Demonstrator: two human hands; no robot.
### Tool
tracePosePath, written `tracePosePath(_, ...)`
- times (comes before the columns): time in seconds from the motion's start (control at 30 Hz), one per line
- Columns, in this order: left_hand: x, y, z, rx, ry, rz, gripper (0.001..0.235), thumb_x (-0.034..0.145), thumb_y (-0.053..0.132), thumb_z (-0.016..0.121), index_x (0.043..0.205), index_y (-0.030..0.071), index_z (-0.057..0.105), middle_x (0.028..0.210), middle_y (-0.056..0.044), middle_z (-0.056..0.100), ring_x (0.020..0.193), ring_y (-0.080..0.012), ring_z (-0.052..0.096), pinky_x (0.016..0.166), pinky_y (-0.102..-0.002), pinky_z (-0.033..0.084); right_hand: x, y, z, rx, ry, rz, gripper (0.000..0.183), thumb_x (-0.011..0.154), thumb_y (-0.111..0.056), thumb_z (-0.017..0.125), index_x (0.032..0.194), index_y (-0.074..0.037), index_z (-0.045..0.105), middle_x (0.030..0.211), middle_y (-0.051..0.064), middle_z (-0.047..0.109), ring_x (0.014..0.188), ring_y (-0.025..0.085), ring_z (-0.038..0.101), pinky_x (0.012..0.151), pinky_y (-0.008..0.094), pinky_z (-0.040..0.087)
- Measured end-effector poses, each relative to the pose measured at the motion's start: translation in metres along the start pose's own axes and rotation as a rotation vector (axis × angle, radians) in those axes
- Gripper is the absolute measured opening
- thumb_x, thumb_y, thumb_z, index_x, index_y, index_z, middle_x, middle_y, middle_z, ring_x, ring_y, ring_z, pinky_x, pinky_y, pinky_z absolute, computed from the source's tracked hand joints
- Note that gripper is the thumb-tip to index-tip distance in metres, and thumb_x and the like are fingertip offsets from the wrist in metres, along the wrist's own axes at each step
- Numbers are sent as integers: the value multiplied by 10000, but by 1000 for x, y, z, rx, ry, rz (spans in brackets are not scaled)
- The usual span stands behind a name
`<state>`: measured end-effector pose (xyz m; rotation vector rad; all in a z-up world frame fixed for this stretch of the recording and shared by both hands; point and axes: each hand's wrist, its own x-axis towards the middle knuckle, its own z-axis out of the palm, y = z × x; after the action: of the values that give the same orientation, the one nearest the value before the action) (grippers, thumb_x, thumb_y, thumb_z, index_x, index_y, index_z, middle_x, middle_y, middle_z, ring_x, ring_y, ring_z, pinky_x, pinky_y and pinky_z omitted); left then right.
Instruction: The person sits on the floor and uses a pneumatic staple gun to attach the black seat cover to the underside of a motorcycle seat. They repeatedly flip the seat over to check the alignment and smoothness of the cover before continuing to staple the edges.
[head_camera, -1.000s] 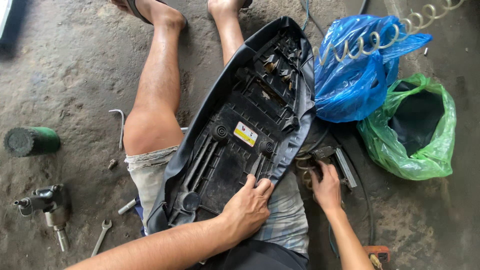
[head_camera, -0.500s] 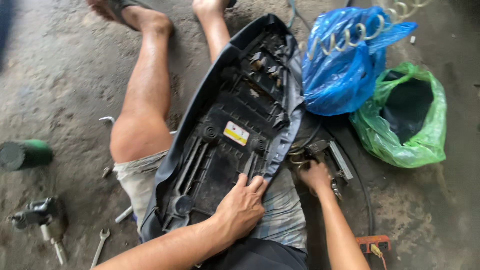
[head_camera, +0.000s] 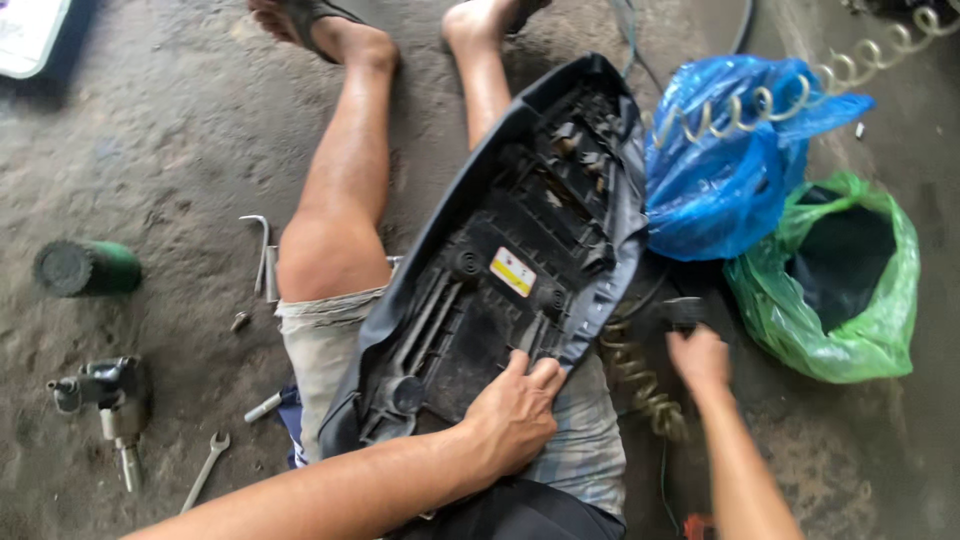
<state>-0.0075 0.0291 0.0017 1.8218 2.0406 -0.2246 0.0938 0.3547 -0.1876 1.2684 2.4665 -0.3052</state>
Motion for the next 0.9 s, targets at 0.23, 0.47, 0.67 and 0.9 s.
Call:
tracePosePath(0.23, 9, 1, -5, 82, -110, 45, 309, 919, 335, 366, 987, 235, 650, 1153, -84, 449, 1032, -241, 328, 825, -455, 314, -103, -67, -182, 195, -219, -138, 400, 787, -279, 646, 563, 49, 599, 552, 145, 593, 517, 215, 517, 522, 326, 398)
tracePosePath(0.47, 10, 4, -7, 93, -117, 31, 323, 928, 305, 327, 1046, 226, 617, 1176, -94, 444, 1050, -257, 319, 841, -478, 303, -147, -152, -216, -185, -546, -285, 270, 804, -331, 567, 709, -78, 565, 633, 47, 594, 593, 148, 510, 594, 278, 421)
tracePosePath(0.67, 12, 6, -4, 65, -96, 19, 321, 921, 288, 332, 1059, 231, 617, 1173, -98, 447, 1040, -265, 334, 839, -490, 300, -152, -173, -210, -273, -566, -341, 372, 793, -365, 533, 630, -37, 470, 623, 88, 577, 591, 198, 467, 597, 338, 386)
tracePosePath(0.9, 12, 4, -8, 81, -136, 39, 307, 926, 272, 341, 1076, 217, 604, 1183, -116, 424, 1030, -269, 320, 852, -495, 302, -156, -188, -210, -261, -602, -360, 349, 802, -340, 501, 632, -37, 475, 640, 101, 594, 599, 234, 474, 600, 352, 377)
